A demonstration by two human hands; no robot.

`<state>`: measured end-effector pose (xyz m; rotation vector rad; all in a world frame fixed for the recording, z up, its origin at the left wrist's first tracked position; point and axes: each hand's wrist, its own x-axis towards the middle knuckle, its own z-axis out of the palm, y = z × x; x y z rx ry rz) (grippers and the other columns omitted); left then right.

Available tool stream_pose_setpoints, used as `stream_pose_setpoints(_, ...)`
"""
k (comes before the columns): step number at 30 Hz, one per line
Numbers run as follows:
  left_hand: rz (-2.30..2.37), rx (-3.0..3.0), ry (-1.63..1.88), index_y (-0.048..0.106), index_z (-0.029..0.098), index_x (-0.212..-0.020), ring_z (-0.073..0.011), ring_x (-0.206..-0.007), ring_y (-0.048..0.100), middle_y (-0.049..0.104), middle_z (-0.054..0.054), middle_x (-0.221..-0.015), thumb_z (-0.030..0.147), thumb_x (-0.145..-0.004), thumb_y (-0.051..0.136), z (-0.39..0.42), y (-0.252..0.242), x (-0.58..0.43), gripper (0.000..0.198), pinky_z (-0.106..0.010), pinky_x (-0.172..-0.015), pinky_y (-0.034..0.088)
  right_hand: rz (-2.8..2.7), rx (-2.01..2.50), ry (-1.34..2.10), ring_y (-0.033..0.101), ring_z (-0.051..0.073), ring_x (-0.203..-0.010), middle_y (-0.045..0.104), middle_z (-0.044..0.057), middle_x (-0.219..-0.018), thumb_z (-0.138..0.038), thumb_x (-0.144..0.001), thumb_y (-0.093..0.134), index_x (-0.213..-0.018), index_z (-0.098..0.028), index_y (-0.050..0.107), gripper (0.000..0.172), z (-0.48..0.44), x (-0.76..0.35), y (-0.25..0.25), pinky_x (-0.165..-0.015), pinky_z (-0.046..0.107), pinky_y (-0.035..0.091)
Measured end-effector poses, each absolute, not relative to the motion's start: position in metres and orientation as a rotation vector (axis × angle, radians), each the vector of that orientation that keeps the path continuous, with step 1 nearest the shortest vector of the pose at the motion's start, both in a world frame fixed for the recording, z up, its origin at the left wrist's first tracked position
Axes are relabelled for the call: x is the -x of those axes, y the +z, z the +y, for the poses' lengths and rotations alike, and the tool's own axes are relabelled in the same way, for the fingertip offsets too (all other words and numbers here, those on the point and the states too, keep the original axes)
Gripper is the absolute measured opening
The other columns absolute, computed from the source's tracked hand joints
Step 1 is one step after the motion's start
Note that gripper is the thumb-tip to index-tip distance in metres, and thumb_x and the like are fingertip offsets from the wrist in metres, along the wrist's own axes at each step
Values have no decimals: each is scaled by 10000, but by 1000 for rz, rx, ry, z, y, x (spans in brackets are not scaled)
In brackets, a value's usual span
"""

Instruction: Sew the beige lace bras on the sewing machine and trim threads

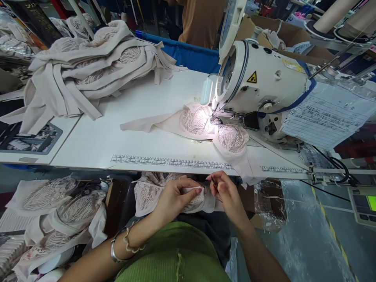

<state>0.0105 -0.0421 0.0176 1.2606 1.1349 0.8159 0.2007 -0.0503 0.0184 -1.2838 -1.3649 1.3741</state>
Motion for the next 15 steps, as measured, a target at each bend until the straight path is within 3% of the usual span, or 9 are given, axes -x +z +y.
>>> stream_pose_setpoints(6, 1113, -1069, 872, 588, 181, -889, -112, -540, 542, 631, 20, -624, 426, -829, 711, -50, 15, -22, 280, -186, -502, 378, -1544, 1390, 1342, 475, 125, -638, 529, -17, -746, -557, -939, 588, -823, -206, 562, 370, -47, -190, 28, -579, 245, 386)
stream_pose_setpoints(9, 1105, -1169, 876, 531, 194, -892, -116, -589, 567, 639, 15, -689, 390, -833, 700, -48, 12, -18, 265, -188, -528, 385, -1571, 1410, 1261, 495, 122, -613, 559, -14, -725, -482, -925, 631, -779, -204, 578, 318, -48, -188, 33, -560, 240, 393)
stream_pose_setpoints(13, 1071, -1629, 767, 637, 187, -872, -150, -717, 612, 677, -25, -803, 286, -865, 668, -34, 10, 16, 104, -220, -600, 420, -1504, 1389, 1084, 505, 106, -485, 532, -45, -582, -399, -974, 601, -801, -208, 601, 258, -56, -202, 40, -495, 233, 381)
stream_pose_setpoints(15, 973, -1844, 652, 671, 192, -830, -162, -724, 612, 673, -26, -770, 262, -923, 610, -27, 8, 39, 131, -258, -692, 465, -1455, 1298, 1081, 499, 93, -406, 521, -65, -531, -373, -1003, 580, -840, -212, 605, 231, -62, -213, 43, -466, 230, 378)
